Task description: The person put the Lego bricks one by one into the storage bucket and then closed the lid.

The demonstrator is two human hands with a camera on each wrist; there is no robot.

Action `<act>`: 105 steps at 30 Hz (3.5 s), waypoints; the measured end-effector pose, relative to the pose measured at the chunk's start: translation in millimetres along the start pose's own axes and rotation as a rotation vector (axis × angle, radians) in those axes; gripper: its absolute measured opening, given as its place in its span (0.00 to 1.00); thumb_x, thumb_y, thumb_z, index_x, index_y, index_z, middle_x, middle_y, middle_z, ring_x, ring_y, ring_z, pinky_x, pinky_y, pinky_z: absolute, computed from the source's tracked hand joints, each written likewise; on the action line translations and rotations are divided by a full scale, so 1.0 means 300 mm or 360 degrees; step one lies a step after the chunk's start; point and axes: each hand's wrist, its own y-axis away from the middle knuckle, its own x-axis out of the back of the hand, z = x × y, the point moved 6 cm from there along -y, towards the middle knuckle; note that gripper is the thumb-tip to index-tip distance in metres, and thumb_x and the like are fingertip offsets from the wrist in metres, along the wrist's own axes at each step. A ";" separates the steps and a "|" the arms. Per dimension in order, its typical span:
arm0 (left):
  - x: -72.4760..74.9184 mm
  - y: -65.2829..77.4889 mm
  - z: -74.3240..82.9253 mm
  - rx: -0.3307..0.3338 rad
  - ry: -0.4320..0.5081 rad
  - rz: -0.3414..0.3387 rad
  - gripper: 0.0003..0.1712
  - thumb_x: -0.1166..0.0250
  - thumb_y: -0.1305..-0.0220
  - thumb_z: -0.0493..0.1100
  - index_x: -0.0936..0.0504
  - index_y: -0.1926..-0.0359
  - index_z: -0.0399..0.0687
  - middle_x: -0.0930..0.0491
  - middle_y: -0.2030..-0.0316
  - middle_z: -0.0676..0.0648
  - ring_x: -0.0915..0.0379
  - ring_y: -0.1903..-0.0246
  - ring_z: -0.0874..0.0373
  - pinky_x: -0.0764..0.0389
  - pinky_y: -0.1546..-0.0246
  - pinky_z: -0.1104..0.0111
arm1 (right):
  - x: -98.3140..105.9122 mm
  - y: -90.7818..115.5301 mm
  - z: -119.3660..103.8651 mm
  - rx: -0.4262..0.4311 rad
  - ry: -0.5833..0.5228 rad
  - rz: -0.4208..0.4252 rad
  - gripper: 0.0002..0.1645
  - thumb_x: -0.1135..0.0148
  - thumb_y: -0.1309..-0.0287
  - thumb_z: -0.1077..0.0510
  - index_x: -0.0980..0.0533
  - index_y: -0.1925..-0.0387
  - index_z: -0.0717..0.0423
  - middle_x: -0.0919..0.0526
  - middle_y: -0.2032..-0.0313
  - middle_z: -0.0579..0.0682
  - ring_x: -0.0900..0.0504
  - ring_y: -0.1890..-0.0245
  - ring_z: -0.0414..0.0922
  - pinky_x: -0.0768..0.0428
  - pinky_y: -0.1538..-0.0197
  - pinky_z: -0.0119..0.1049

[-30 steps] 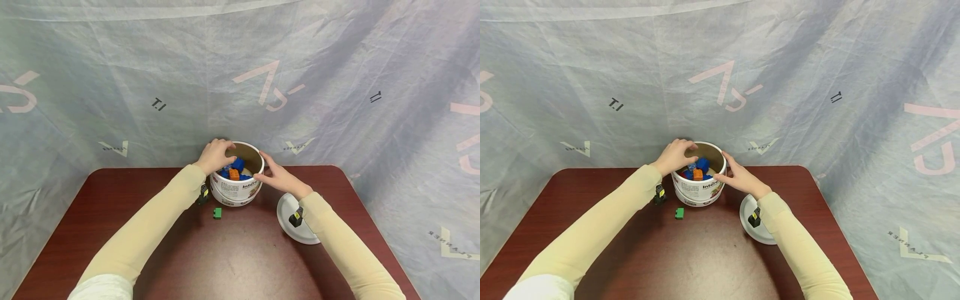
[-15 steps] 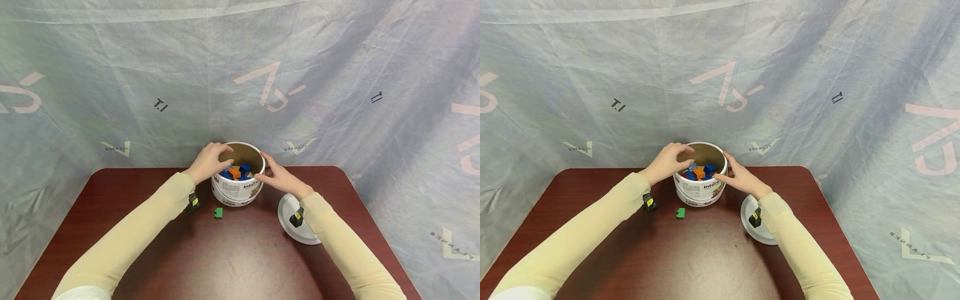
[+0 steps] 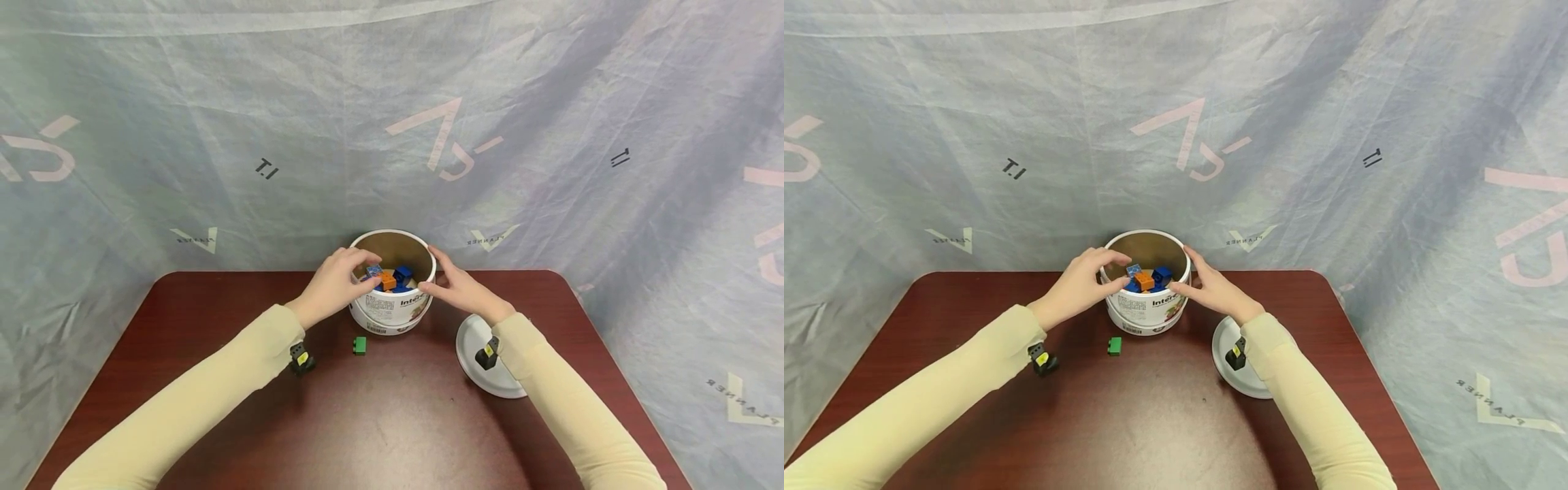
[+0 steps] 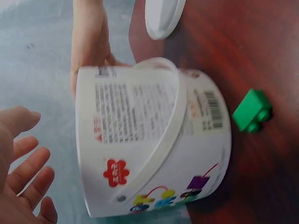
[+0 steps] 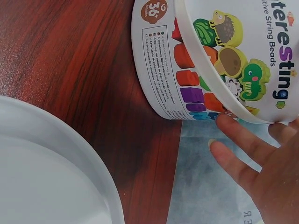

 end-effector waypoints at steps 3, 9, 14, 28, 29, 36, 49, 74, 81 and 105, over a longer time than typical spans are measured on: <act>-0.009 0.043 0.015 -0.0033 0.0012 0.0012 0.20 0.27 0.33 0.45 0.15 0.42 0.46 0.16 0.48 0.47 0.26 0.52 0.51 0.20 0.53 0.58 | 0.001 -0.001 0.000 0.0005 -0.0007 -0.0001 0.57 0.36 0.30 0.38 0.62 0.15 0.39 0.31 0.29 0.65 0.18 0.41 0.54 0.19 0.39 0.55; -0.044 0.135 0.006 -0.0080 0.0051 -0.0004 0.18 0.26 0.35 0.45 0.13 0.45 0.47 0.15 0.51 0.46 0.25 0.53 0.49 0.21 0.52 0.54 | 0.006 0.001 -0.011 0.0008 -0.0009 0.0002 0.58 0.36 0.30 0.38 0.62 0.15 0.41 0.32 0.29 0.65 0.17 0.42 0.52 0.18 0.39 0.54; -0.096 0.205 -0.051 -0.0075 0.0171 -0.0086 0.19 0.25 0.35 0.43 0.13 0.45 0.46 0.15 0.50 0.47 0.23 0.52 0.49 0.18 0.50 0.50 | 0.011 -0.001 -0.018 0.0016 0.0000 0.0005 0.58 0.36 0.29 0.38 0.62 0.15 0.42 0.32 0.28 0.65 0.17 0.42 0.53 0.19 0.39 0.54; -0.255 0.315 -0.208 0.0051 0.0071 -0.0193 0.21 0.24 0.37 0.45 0.14 0.44 0.46 0.17 0.52 0.50 0.24 0.50 0.53 0.20 0.46 0.53 | 0.002 0.002 -0.002 -0.0002 -0.0006 -0.0002 0.58 0.36 0.29 0.39 0.62 0.15 0.41 0.34 0.28 0.66 0.18 0.42 0.54 0.19 0.39 0.55; -0.265 0.317 -0.218 0.0069 0.0060 -0.0195 0.22 0.24 0.37 0.45 0.15 0.43 0.47 0.17 0.52 0.50 0.24 0.50 0.54 0.20 0.46 0.53 | 0.001 0.002 -0.002 -0.0002 -0.0007 -0.0002 0.58 0.36 0.29 0.39 0.62 0.15 0.41 0.34 0.28 0.66 0.18 0.42 0.54 0.19 0.39 0.55; -0.307 0.329 -0.261 0.0140 -0.0050 -0.0170 0.25 0.23 0.39 0.46 0.16 0.42 0.49 0.18 0.51 0.50 0.25 0.48 0.52 0.21 0.46 0.53 | -0.002 0.000 0.001 0.0001 -0.0012 -0.0003 0.58 0.36 0.29 0.38 0.62 0.15 0.41 0.32 0.29 0.66 0.18 0.41 0.56 0.19 0.38 0.56; -0.332 0.323 -0.282 0.0215 -0.0075 -0.0171 0.23 0.22 0.39 0.45 0.15 0.44 0.49 0.19 0.52 0.50 0.24 0.49 0.51 0.20 0.47 0.52 | -0.001 0.003 -0.009 0.0015 0.0000 0.0034 0.58 0.35 0.30 0.41 0.61 0.15 0.43 0.30 0.31 0.68 0.17 0.43 0.53 0.19 0.39 0.55; -0.302 0.310 -0.261 0.0182 0.0004 -0.0236 0.14 0.24 0.36 0.47 0.14 0.52 0.53 0.19 0.60 0.56 0.24 0.57 0.59 0.19 0.55 0.61 | 0.001 0.002 0.000 -0.0011 0.0013 0.0015 0.58 0.36 0.30 0.38 0.61 0.15 0.40 0.31 0.29 0.66 0.17 0.42 0.52 0.18 0.39 0.55; -0.248 0.286 -0.184 0.0058 0.0178 -0.0289 0.14 0.25 0.35 0.49 0.13 0.50 0.55 0.18 0.57 0.58 0.22 0.55 0.60 0.17 0.53 0.61 | 0.002 0.001 -0.008 0.0009 0.0012 0.0013 0.57 0.36 0.30 0.38 0.61 0.15 0.39 0.32 0.29 0.65 0.17 0.43 0.53 0.18 0.40 0.55; -0.006 0.080 -0.005 -0.0181 0.0179 -0.0119 0.16 0.24 0.36 0.47 0.12 0.49 0.50 0.16 0.56 0.53 0.22 0.59 0.55 0.17 0.60 0.65 | 0.008 0.004 -0.008 0.0004 0.0009 0.0018 0.57 0.36 0.29 0.40 0.61 0.15 0.39 0.32 0.28 0.64 0.17 0.42 0.53 0.18 0.40 0.55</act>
